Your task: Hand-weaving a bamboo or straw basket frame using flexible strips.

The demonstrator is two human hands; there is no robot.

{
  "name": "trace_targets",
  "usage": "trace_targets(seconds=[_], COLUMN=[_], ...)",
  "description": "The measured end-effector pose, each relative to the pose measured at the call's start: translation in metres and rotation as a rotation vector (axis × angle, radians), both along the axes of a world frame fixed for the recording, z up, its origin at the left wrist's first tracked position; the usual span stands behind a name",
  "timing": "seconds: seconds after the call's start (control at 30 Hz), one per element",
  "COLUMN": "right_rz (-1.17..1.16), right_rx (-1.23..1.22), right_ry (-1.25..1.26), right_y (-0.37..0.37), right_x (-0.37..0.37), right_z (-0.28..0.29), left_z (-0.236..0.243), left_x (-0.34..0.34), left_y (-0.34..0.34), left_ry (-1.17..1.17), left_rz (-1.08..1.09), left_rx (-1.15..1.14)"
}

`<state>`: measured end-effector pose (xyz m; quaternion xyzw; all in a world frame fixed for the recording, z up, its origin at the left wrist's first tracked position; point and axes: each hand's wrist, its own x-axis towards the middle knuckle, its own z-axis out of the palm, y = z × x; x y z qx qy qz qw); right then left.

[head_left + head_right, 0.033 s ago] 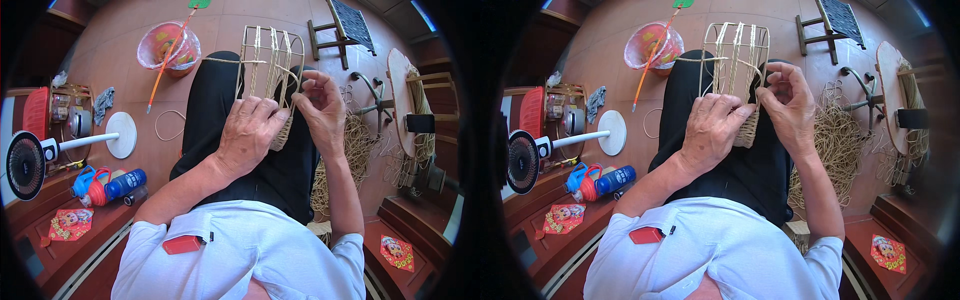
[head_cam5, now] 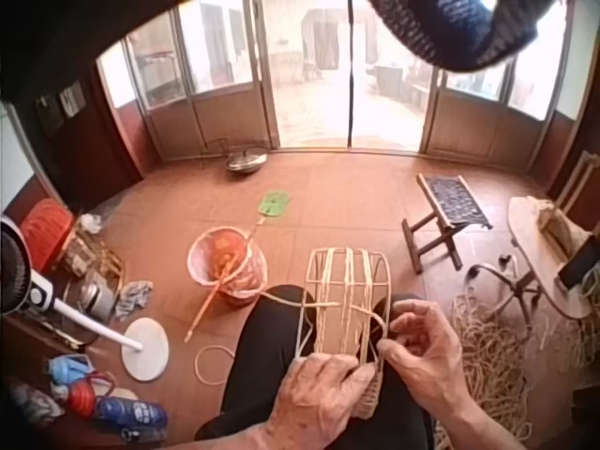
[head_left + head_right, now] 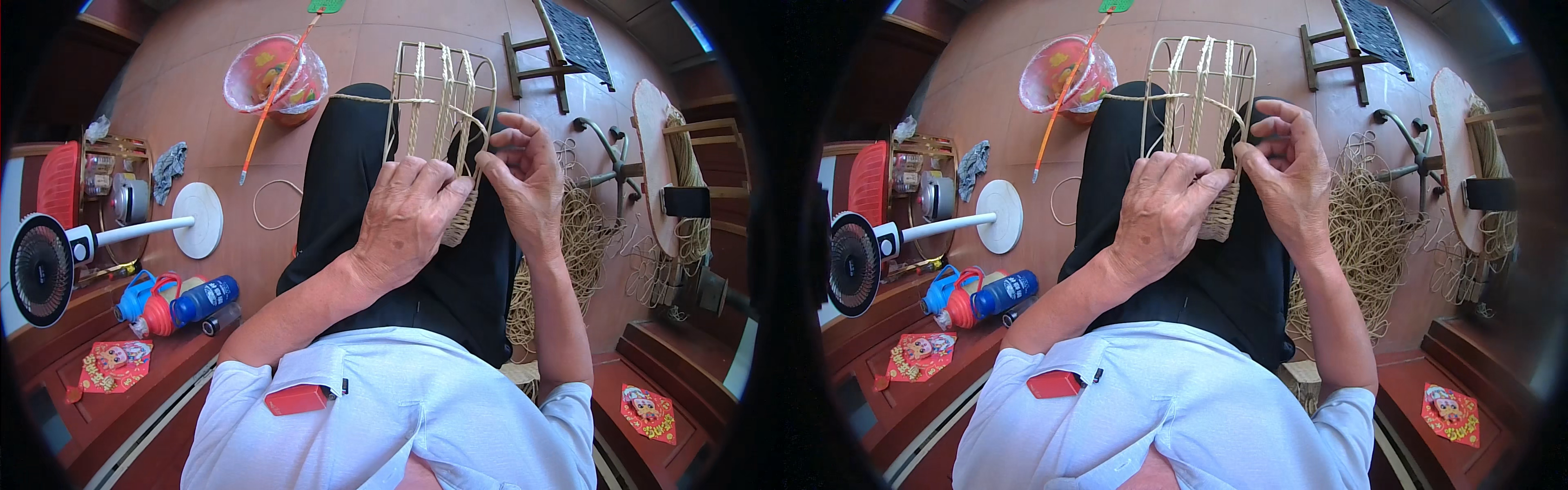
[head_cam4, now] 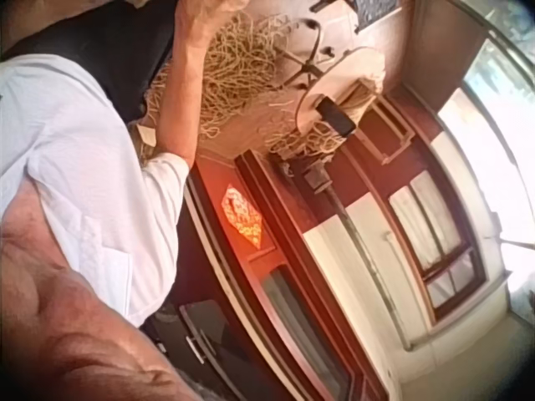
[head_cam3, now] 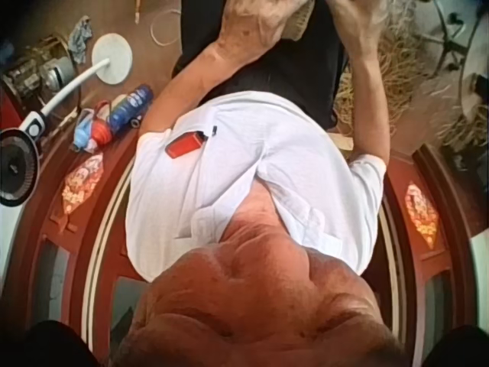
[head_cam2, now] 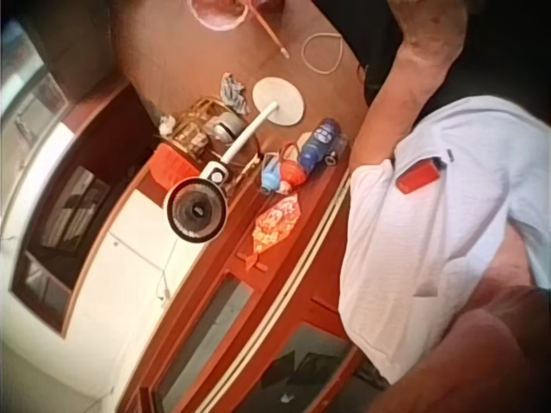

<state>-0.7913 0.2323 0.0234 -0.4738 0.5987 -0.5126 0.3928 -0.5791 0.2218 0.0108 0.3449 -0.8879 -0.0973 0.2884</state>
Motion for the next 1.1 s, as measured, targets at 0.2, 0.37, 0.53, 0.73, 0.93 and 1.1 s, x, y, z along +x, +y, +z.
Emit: trace_targets(seconds=[0.2, 0.37, 0.53, 0.73, 0.93, 1.1], right_rz=[0.115, 0.046, -0.021, -0.171, -0.235, -0.669], right_rx=[0.218, 0.171, 0.239, 0.042, -0.219, 0.097], right_ry=[-0.124, -0.350, -0.797, -0.729, -0.857, 0.133], right_y=[0.012, 0.020, 0.046, 0.095, 0.120, 0.103], right_x=[-0.005, -0.006, -0.035, -0.121, -0.272, -0.239], right_z=[0.005, -0.002, 0.004, 0.018, 0.052, 0.045], left_z=[0.004, 0.006, 0.005, 0.000, -0.005, -0.001], left_x=[-0.003, -0.003, -0.007, -0.032, -0.029, -0.015], left_y=[-0.002, -0.003, -0.006, -0.007, -0.009, -0.008], left_ry=[0.050, 0.074, 0.132, 0.146, 0.271, 0.391], left_rz=[-0.010, 0.001, 0.000, -0.089, -0.129, 0.024], left_rx=[0.061, 0.100, 0.092, 0.062, 0.065, 0.223])
